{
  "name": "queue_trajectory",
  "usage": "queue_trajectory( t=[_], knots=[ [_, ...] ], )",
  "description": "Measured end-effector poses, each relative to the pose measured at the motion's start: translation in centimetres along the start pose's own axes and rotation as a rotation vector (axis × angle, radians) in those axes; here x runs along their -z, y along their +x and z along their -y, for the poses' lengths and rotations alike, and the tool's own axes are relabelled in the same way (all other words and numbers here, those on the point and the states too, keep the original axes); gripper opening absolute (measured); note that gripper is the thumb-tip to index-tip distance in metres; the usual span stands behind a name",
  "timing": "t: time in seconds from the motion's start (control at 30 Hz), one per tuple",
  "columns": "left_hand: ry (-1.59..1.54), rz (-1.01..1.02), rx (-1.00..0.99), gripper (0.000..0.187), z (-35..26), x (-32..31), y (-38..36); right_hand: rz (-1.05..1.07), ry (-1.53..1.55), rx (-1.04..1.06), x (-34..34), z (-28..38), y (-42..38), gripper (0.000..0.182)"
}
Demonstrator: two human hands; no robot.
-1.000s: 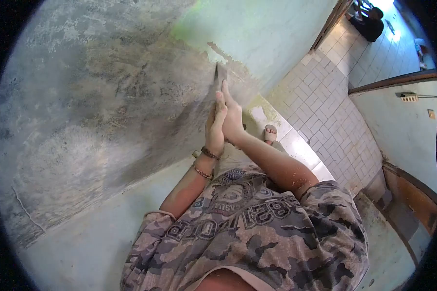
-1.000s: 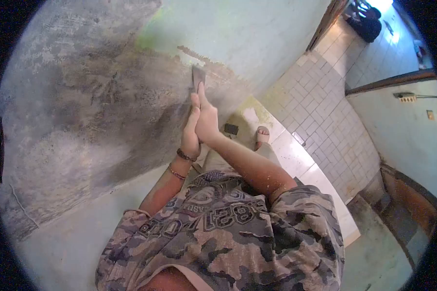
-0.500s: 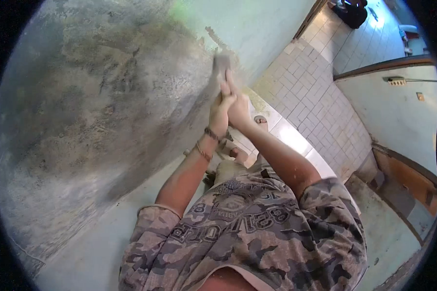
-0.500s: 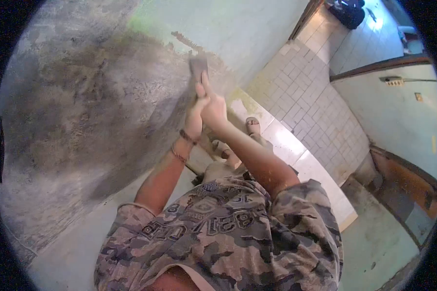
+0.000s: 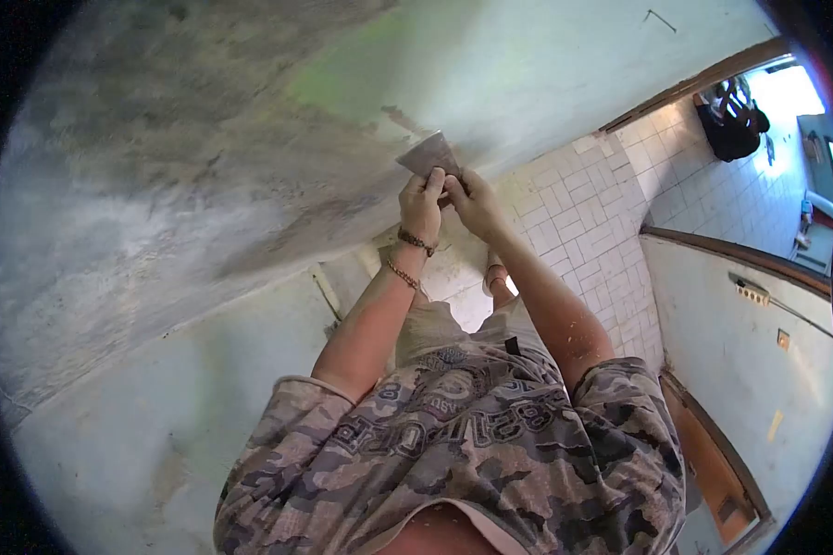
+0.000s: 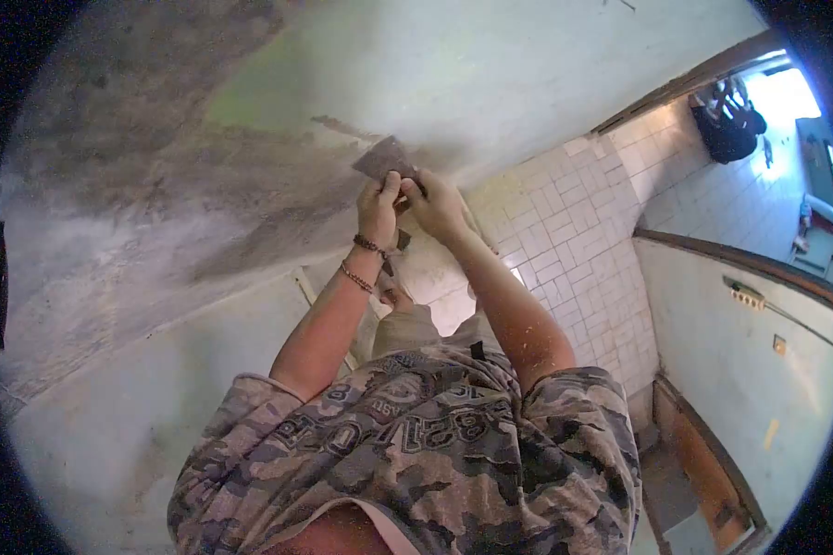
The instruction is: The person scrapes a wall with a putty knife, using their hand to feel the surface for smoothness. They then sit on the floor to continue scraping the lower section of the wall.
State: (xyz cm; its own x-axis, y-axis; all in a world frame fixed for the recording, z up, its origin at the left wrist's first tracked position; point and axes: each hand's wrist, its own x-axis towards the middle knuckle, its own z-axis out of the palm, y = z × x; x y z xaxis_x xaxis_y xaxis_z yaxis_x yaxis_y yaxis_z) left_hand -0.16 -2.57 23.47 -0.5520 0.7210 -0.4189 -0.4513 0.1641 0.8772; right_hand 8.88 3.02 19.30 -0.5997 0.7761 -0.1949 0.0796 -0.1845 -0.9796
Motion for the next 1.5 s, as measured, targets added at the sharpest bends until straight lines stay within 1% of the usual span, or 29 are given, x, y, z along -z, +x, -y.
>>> queue_trajectory(
  t=[0.07,0.13,0.17,0.2,0.23,0.3,0.37,0.43,0.47,0.57,0.6,0.63,0.7,0.73,0.77,0.83,0.87,0.9,0.93,1.0,1.07,1.1,1.13,1.23,1.27,1.37,1.4,1.47,1.5],
  knots=[
    [0.076,-0.049,-0.169,0.027,-0.6,-0.3,0.1,-0.137,-0.191,0.189,-0.4,2.2,0.2,0.024],
    [0.105,-0.024,-0.165,0.028,-0.9,-0.5,0.6,-0.132,-0.219,0.173,0.4,3.2,0.5,0.024],
    [0.128,0.013,-0.161,0.028,-1.0,1.3,0.8,-0.136,-0.255,0.160,-1.2,3.0,0.6,0.023],
    [0.257,-0.030,-0.071,0.024,-0.3,0.4,0.3,-0.145,-0.297,0.165,0.0,1.9,-0.1,0.024],
    [0.256,-0.036,-0.079,0.024,0.3,-0.1,-0.1,-0.139,-0.295,0.173,0.1,0.8,-0.5,0.024],
    [0.073,-0.157,-0.021,0.022,1.8,-0.3,-0.1,-0.133,-0.300,0.051,-0.3,-0.2,-0.9,0.023],
    [0.055,-0.156,0.011,0.019,2.1,0.8,-0.7,-0.147,-0.282,0.053,-1.6,0.9,-2.0,0.023],
    [0.011,-0.127,-0.215,0.019,-0.2,0.9,-1.3,-0.171,-0.077,0.099,-2.9,3.1,-2.1,0.024],
    [0.021,-0.127,-0.236,0.019,-2.4,0.0,-1.9,-0.152,-0.124,0.169,-2.7,3.0,-1.6,0.024],
    [0.150,-0.102,-0.183,0.019,-1.9,1.0,-0.5,-0.091,-0.181,0.089,-2.1,2.9,-0.1,0.025],
    [0.131,-0.171,-0.220,0.018,-2.3,0.0,-0.7,-0.125,-0.183,0.125,-2.3,3.9,-0.2,0.023],
    [0.126,-0.164,-0.230,0.018,-3.3,1.3,-0.1,-0.130,-0.187,0.136,-3.7,4.5,0.7,0.023],
    [0.302,-0.168,-0.326,0.016,-5.3,0.4,-0.9,-0.197,-0.242,0.261,-3.1,6.4,0.8,0.020],
    [0.318,-0.114,-0.333,0.015,-6.2,0.4,-1.0,-0.194,-0.245,0.246,-2.9,6.3,0.1,0.020],
    [0.317,-0.119,-0.326,0.015,-5.4,0.3,-1.4,-0.188,-0.255,0.240,-2.8,6.4,-0.3,0.019],
    [0.074,-0.175,-0.187,0.017,-3.5,-0.3,-1.0,-0.189,-0.265,0.271,-2.2,5.9,0.2,0.018],
    [0.114,-0.156,-0.122,0.017,-2.8,1.7,-0.8,-0.161,-0.276,0.183,-3.7,3.6,-0.4,0.018],
    [0.116,-0.153,-0.130,0.017,-3.5,0.5,-1.0,-0.136,-0.274,0.102,-2.8,3.7,-0.6,0.019],
    [0.173,-0.168,-0.214,0.018,-4.2,-0.1,-0.9,-0.142,-0.274,0.111,-2.5,3.5,0.3,0.019],
    [0.411,-0.132,-0.299,0.018,-5.5,0.3,-0.5,-0.236,-0.437,0.349,-2.5,5.4,0.6,0.020],
    [0.461,-0.129,-0.277,0.021,-4.0,0.7,-0.5,-0.243,-0.411,0.289,-2.1,5.7,-0.3,0.020],
    [0.498,-0.115,-0.284,0.024,-4.1,2.8,0.4,-0.262,-0.394,0.258,-3.9,6.1,0.4,0.021],
    [0.164,-0.077,-0.201,0.024,-2.9,1.9,0.2,-0.245,-0.381,0.207,-3.5,4.6,0.1,0.022],
    [0.070,-0.132,-0.279,0.023,-4.2,-0.1,-1.1,-0.316,-0.298,0.220,-3.8,6.3,-0.7,0.022],
    [0.330,-0.153,-0.290,0.023,-5.7,0.7,-0.7,-0.314,-0.393,0.239,-3.9,8.1,-0.4,0.023],
    [0.394,-0.068,-0.277,0.019,-7.1,0.6,-1.0,-0.270,-0.404,0.271,-3.3,7.8,-0.1,0.022],
    [0.236,-0.117,-0.246,0.020,-5.6,0.1,-1.0,-0.271,-0.401,0.295,-3.0,7.3,0.3,0.022],
    [0.199,-0.145,-0.223,0.022,-3.9,-0.2,-1.4,-0.244,-0.327,0.112,-2.7,6.2,-1.3,0.020],
    [0.162,-0.161,-0.212,0.025,-4.0,-0.5,-1.0,-0.247,-0.325,0.126,-2.9,6.8,-0.7,0.020]
  ],
)
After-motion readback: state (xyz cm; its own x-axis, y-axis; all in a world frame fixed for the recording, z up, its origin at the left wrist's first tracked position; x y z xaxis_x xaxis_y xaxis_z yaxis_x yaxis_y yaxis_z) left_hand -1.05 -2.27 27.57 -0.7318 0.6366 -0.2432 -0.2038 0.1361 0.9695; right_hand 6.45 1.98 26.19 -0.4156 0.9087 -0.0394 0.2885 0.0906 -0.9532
